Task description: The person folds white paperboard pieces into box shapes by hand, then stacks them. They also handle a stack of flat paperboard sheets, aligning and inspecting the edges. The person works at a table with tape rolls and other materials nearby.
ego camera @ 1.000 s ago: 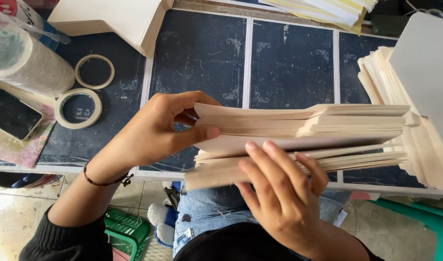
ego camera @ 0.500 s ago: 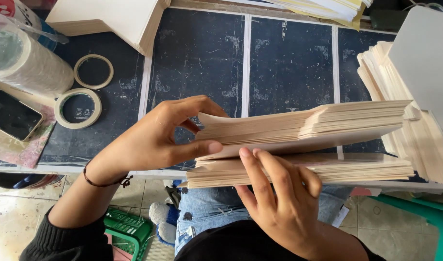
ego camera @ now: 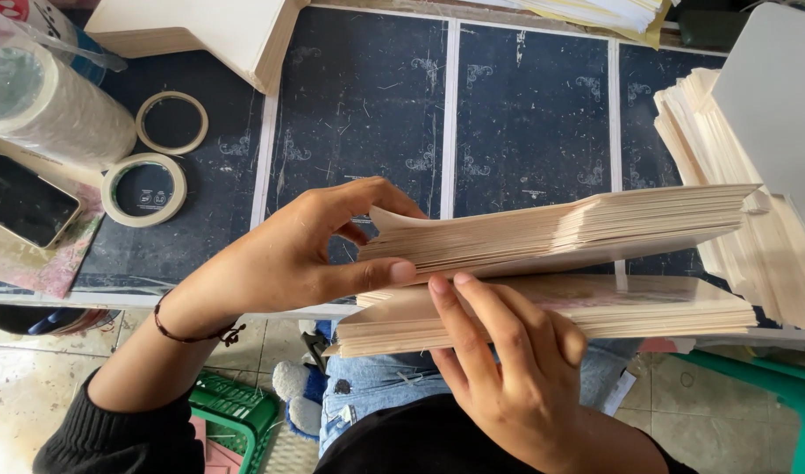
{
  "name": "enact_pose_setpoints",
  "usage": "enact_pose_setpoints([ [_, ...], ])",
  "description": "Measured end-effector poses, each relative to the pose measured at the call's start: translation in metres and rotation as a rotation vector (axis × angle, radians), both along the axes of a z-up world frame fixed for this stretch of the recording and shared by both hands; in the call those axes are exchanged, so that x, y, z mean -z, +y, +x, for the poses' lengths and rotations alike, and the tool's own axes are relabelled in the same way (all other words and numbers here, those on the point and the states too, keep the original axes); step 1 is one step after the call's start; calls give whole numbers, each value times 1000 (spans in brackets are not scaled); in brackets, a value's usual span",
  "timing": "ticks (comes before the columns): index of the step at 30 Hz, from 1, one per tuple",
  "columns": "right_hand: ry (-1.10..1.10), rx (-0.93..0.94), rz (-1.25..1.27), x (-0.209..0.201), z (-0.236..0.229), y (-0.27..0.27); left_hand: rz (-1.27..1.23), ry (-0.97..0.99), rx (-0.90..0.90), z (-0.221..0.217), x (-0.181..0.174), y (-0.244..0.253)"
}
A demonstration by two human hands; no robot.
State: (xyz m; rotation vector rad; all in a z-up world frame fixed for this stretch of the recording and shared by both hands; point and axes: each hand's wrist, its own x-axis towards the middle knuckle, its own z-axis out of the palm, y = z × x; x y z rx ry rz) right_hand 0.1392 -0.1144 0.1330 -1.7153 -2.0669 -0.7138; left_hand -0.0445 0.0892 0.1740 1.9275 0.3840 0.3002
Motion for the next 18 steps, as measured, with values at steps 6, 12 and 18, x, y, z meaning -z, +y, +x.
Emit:
enact_pose_setpoints([
  [6, -14, -1, 35, -3, 0, 1, 19, -10, -9, -1, 0, -2],
  [12, 50, -41, 41, 0, 0, 2, 165, -42, -38, -1, -1, -5],
  [18, 26, -19, 50, 3, -2, 1, 190, -57, -36, -3, -6, -9],
])
